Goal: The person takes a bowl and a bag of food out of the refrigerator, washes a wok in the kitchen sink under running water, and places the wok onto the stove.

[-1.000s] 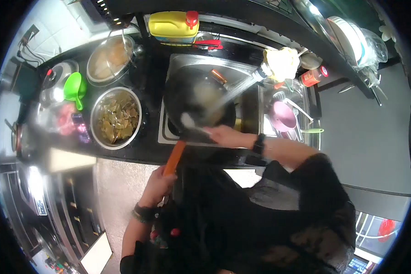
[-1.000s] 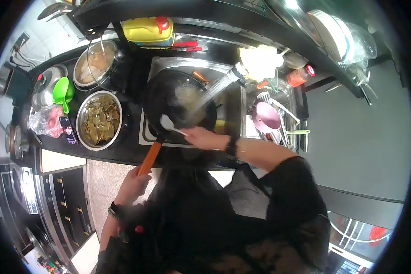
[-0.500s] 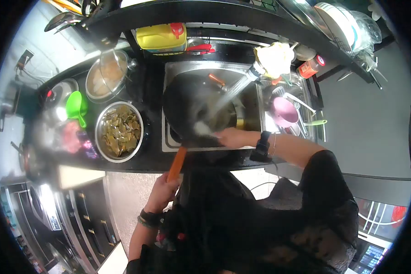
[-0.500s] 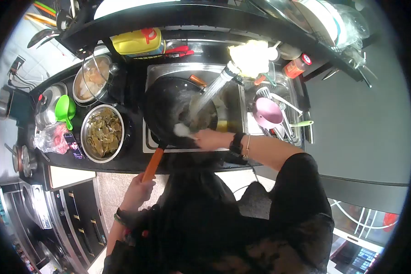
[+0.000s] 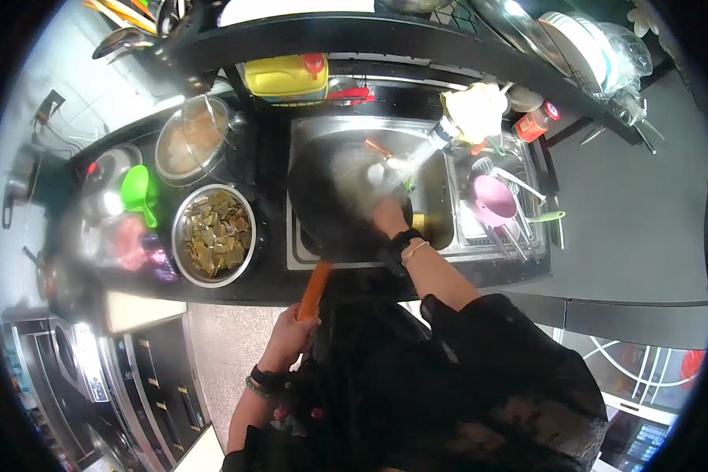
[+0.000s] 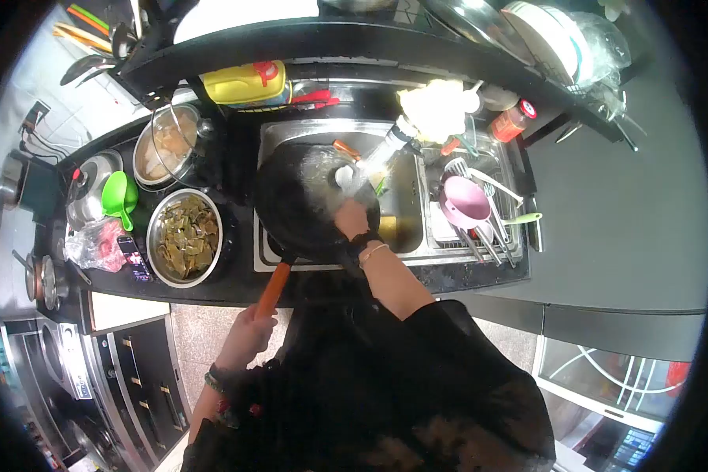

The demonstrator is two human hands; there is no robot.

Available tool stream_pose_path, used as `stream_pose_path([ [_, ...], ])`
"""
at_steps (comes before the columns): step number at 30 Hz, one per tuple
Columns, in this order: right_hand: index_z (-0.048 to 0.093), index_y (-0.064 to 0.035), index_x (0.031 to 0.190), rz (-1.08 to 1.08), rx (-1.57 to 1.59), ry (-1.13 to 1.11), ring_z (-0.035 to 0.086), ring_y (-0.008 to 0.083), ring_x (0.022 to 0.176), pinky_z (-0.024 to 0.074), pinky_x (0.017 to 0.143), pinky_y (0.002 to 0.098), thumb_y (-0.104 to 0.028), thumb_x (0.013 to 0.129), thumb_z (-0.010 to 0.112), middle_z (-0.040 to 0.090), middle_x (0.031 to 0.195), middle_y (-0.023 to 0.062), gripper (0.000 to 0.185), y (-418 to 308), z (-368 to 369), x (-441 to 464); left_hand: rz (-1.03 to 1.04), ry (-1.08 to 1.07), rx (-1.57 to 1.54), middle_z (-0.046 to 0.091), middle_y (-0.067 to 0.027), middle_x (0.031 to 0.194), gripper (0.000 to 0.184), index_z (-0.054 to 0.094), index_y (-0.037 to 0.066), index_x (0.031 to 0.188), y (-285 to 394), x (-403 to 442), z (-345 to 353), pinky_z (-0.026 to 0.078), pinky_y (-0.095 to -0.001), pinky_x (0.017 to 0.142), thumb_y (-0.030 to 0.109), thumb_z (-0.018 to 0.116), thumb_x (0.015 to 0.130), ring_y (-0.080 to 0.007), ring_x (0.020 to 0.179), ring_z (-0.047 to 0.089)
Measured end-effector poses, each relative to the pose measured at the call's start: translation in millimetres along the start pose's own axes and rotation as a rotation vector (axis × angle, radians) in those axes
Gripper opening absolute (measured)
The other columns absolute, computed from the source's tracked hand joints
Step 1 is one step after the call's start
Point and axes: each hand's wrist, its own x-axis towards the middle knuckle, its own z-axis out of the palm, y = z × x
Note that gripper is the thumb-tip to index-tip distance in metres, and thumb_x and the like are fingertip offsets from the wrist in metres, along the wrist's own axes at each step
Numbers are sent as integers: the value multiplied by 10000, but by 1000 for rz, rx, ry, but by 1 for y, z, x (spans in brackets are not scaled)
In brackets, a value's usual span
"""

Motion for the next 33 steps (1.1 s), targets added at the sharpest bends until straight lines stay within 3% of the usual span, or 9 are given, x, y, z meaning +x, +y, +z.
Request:
stream_pose_path([
  [5, 663, -93, 721, -304, -418, -451, 607, 259, 675, 481, 644, 378, -185, 841, 560, 619, 702, 104, 183, -49, -5, 39, -48, -93, -84, 438, 17, 619, 243, 504, 25, 1051, 8, -3, -2, 271, -234, 361, 75, 584, 828, -76, 416, 380],
  [7, 613, -29, 966, 741, 1056, -302, 473, 180, 422, 343, 341, 329, -122, 893, 478, 503, 570, 55, 180, -65, 19, 41, -49, -96, -109, 429, 15, 613, 228, 503, 30, 1037, 6, -3, -1, 272, -235, 360, 71, 580, 826, -76, 418, 384],
  [12, 477, -113, 1313, 530, 1331, -488, 363, 114, 389, 277, 333, 272, -165, 951, 437, 391, 567, -11, 368, -145, -31, -1, -60, -100, -87, 426, 15, 615, 210, 502, 35, 1017, 2, -1, -5, 272, -233, 358, 74, 576, 825, -79, 420, 387],
  [20, 472, -187, 1317, 431, 939, -990, 302, 91, 401, 244, 352, 257, -195, 980, 433, 309, 537, -46, 339, -128, -147, -61, -71, -71, -50, 417, 45, 585, 218, 517, 41, 1035, 7, 0, -2, 268, -224, 339, 92, 586, 835, -56, 401, 361],
  [23, 469, -180, 1291, 454, 1110, -870, 312, 94, 398, 240, 351, 264, -208, 979, 428, 306, 532, -46, 316, -135, -107, -34, -81, -100, -76, 439, 16, 631, 227, 498, 46, 1043, 9, 1, -3, 259, -228, 353, 88, 587, 839, -69, 407, 352],
  [24, 470, -179, 1271, 386, 1116, -777, 318, 97, 398, 239, 350, 266, -212, 976, 431, 309, 536, -46, 300, -131, -75, -16, -80, -99, -72, 439, 16, 631, 227, 498, 46, 1043, 9, 1, -2, 259, -228, 353, 88, 587, 839, -69, 407, 352],
  [27, 480, -173, 1231, -634, 1185, -78, 330, 108, 393, 236, 346, 272, -211, 965, 439, 317, 539, -39, 272, -115, 20, 7, -79, -89, -75, 431, 22, 623, 229, 494, 43, 1044, 8, 1, -3, 251, -228, 349, 96, 589, 843, -62, 408, 352],
  [29, 471, -168, 1249, 601, 1399, -418, 332, 115, 389, 240, 345, 276, -206, 964, 442, 324, 533, -33, 289, -150, -16, 4, -60, -90, -93, 428, 26, 617, 211, 498, 40, 1027, 1, 4, -5, 246, -230, 347, 103, 588, 847, -62, 408, 353],
  [33, 466, -187, 1339, 440, 1256, -585, 361, 120, 387, 272, 341, 295, -221, 965, 446, 356, 529, -16, 376, -159, -55, -54, -54, -110, -73, 427, 26, 615, 220, 496, 40, 1032, 5, 2, -5, 245, -233, 347, 100, 590, 841, -65, 406, 357],
])
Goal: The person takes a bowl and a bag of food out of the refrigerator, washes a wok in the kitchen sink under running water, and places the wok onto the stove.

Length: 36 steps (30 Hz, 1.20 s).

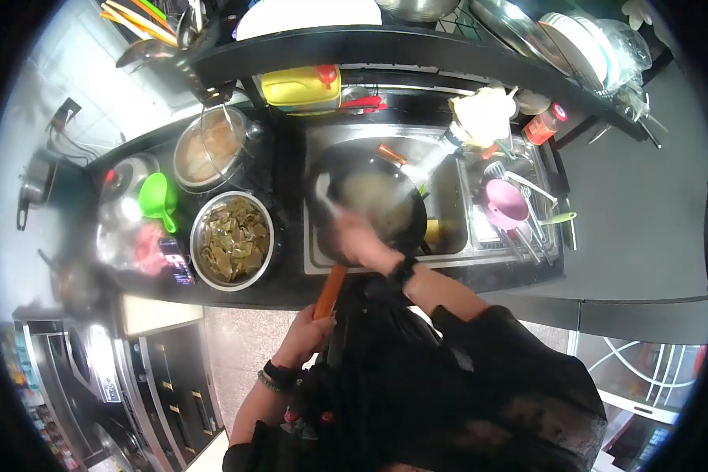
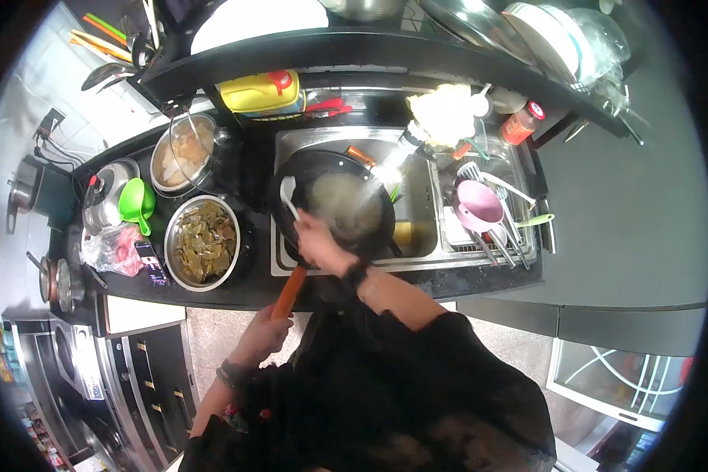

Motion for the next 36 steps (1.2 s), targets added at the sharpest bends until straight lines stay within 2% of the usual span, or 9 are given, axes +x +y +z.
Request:
stream_pose_path([
  [6, 556, -137, 1215, -45, -221, 132, 411, 150, 393, 329, 347, 318, -195, 954, 424, 433, 541, 25, 298, -26, 1, 30, -28, 21, 0, 405, 49, 570, 217, 509, 48, 1030, 4, -3, 5, 275, -215, 341, 77, 588, 830, -52, 402, 367],
  [8, 589, -55, 1060, -1185, -635, 129, 470, 162, 412, 356, 357, 330, -167, 944, 411, 481, 550, 48, 240, 32, -41, 112, -25, 29, -34, 407, 47, 573, 218, 508, 45, 1034, 5, -5, 5, 276, -215, 346, 80, 585, 833, -54, 403, 367],
  [14, 561, -28, 846, -354, -772, 291, 497, 176, 382, 346, 337, 344, -101, 915, 425, 511, 522, 52, 169, -1, -43, 108, 8, 53, 78, 409, 41, 576, 214, 507, 39, 1032, 7, -5, 7, 265, -215, 347, 80, 582, 836, -54, 402, 353],
  [15, 581, -46, 920, -711, -740, 158, 484, 165, 377, 348, 338, 340, -118, 921, 431, 493, 515, 45, 167, 10, -33, 97, 12, 47, 78, 409, 41, 576, 214, 507, 39, 1032, 8, -4, 6, 265, -215, 347, 80, 582, 836, -54, 402, 353],
  [18, 567, -152, 1243, -18, -426, -17, 420, 128, 359, 344, 343, 315, -167, 936, 446, 431, 501, 26, 330, -9, -18, -7, -40, -33, 32, 450, 11, 629, 220, 491, 36, 1028, 6, -1, -3, 276, -238, 379, 117, 600, 855, -83, 444, 393],
  [23, 470, -149, 1370, 204, -896, -407, 447, 118, 440, 419, 429, 287, -172, 957, 437, 499, 612, 59, 414, -70, -86, -82, -71, -212, -152, 516, -31, 676, 251, 494, 29, 1032, 8, 7, -10, 444, -266, 496, 174, 623, 871, -117, 522, 481],
  [29, 596, -30, 1152, -592, -1257, -249, 624, 400, 779, 493, 677, 492, -100, 855, 442, 634, 900, 244, 342, 14, -93, 9, -233, -353, -469, 520, -30, 725, 275, 504, 38, 1080, 18, 40, -6, 419, -241, 482, 218, 596, 893, -106, 538, 468],
  [32, 638, 10, 975, -156, -1634, -106, 628, 415, 845, 506, 732, 476, -76, 821, 457, 632, 916, 249, 252, -11, -105, 40, -190, -403, -449, 489, -13, 688, 223, 502, 48, 1058, 19, 35, 1, 332, -202, 424, 162, 586, 886, -78, 493, 413],
  [36, 643, 29, 893, -253, -1631, -81, 622, 423, 885, 507, 748, 488, -85, 800, 476, 636, 922, 253, 222, -6, -140, 18, -232, -338, -502, 473, -4, 680, 200, 500, 50, 1030, 27, 28, 9, 326, -196, 410, 125, 587, 866, -70, 483, 401],
])
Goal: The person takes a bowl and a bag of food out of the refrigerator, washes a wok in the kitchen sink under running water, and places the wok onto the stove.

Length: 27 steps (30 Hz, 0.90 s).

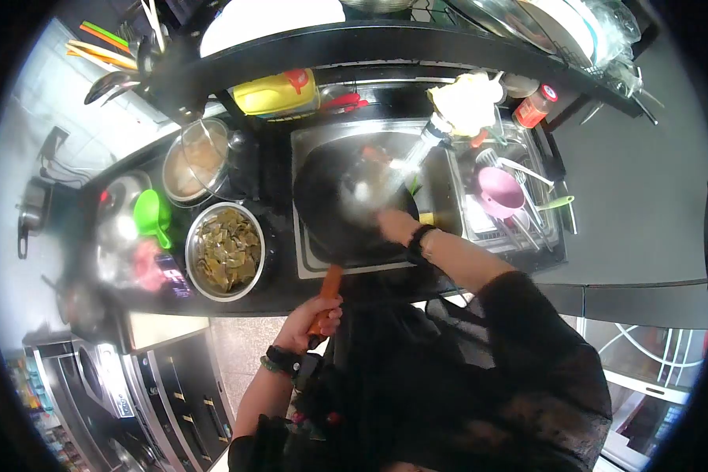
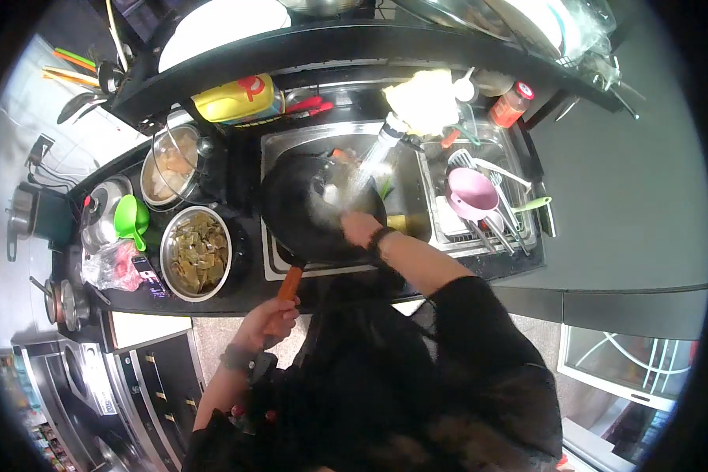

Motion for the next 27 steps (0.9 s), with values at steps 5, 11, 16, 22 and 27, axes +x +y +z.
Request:
stream_pose_path([
  [5, 643, 33, 914, -250, -8, -371, 621, 423, 882, 499, 743, 487, -81, 794, 478, 634, 931, 262, 234, -2, -23, -46, -17, -32, -2, 469, -6, 678, 204, 497, 42, 1031, -2, 9, -5, 319, -195, 400, 116, 579, 859, -71, 489, 406],
  [11, 600, 48, 1051, -135, 392, -55, 632, 398, 876, 504, 740, 470, -97, 796, 518, 637, 914, 256, 305, -50, -15, 36, 18, 29, 61, 473, -8, 684, 188, 469, 66, 989, -9, 10, 2, 343, -207, 421, 103, 596, 856, -73, 487, 414],
  [16, 607, 51, 952, 13, 99, 13, 635, 405, 874, 509, 735, 477, -96, 778, 536, 650, 901, 231, 239, 1, 9, 4, 22, -2, 51, 472, -5, 689, 187, 464, 70, 991, -8, 6, 4, 343, -205, 425, 94, 589, 853, -70, 488, 413],
  [22, 604, 10, 1059, -333, 194, -130, 614, 442, 861, 503, 740, 489, -106, 804, 492, 630, 918, 277, 302, -42, -10, -26, 7, 4, 72, 471, -7, 687, 186, 465, 77, 984, -10, 13, -1, 342, -203, 422, 91, 589, 847, -68, 483, 408],
  [27, 627, 0, 1013, -155, 228, 241, 624, 429, 830, 507, 739, 479, -130, 809, 509, 636, 872, 271, 269, -44, 38, 90, 28, 28, 96, 465, -5, 682, 196, 475, 70, 1003, -10, 11, 2, 335, -205, 427, 91, 582, 840, -76, 492, 409],
])
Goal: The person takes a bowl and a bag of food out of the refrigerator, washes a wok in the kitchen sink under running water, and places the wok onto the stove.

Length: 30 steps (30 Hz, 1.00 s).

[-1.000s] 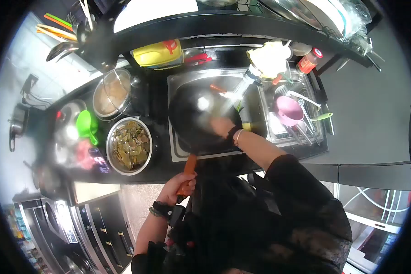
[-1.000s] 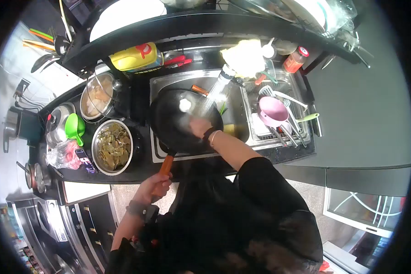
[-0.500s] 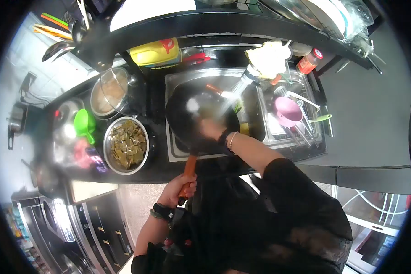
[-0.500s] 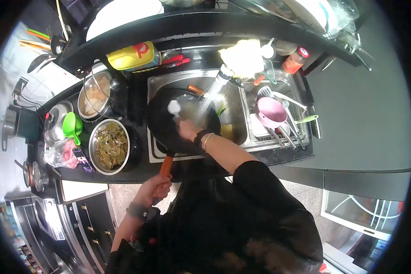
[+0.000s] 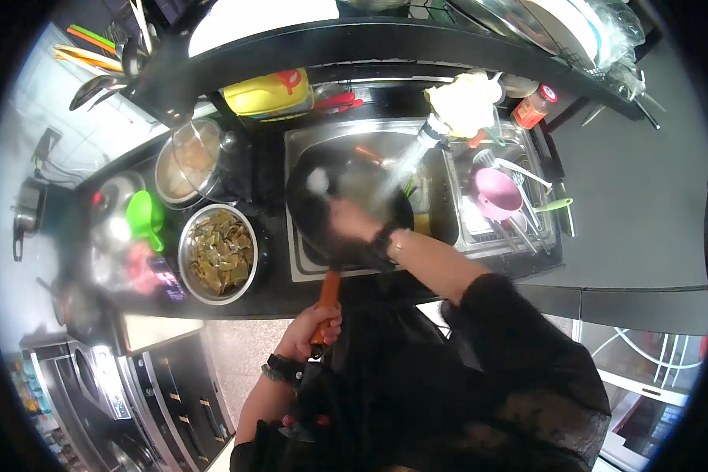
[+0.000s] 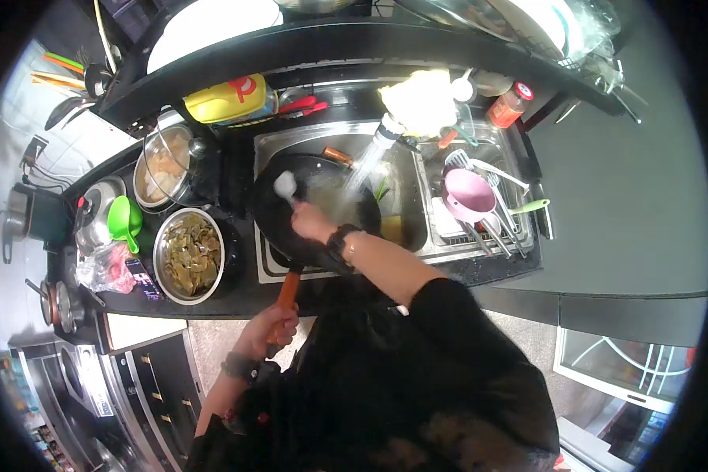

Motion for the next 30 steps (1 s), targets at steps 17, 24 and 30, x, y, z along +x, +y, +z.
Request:
stream_pose_path([
  [17, 539, -28, 1247, 151, 375, -483, 626, 400, 869, 493, 772, 471, -72, 798, 444, 648, 941, 237, 461, -48, -88, -72, 3, -20, 33, 470, -10, 694, 171, 469, 66, 983, -3, 3, -8, 354, -217, 442, 91, 578, 854, -83, 501, 419],
  [24, 580, 1, 1075, 176, -99, -339, 625, 400, 918, 499, 748, 482, -97, 768, 535, 644, 936, 237, 325, 19, -73, -88, 0, 19, 16, 467, -10, 673, 183, 480, 67, 995, 2, 0, 0, 337, -218, 432, 83, 575, 840, -84, 481, 404],
  [30, 567, -14, 1134, 293, -20, -441, 617, 411, 893, 495, 747, 489, -143, 811, 513, 637, 936, 250, 352, -6, -61, -52, 2, -19, 8, 469, -11, 695, 177, 471, 68, 980, -1, -1, -3, 350, -214, 441, 87, 576, 839, -84, 500, 418],
])
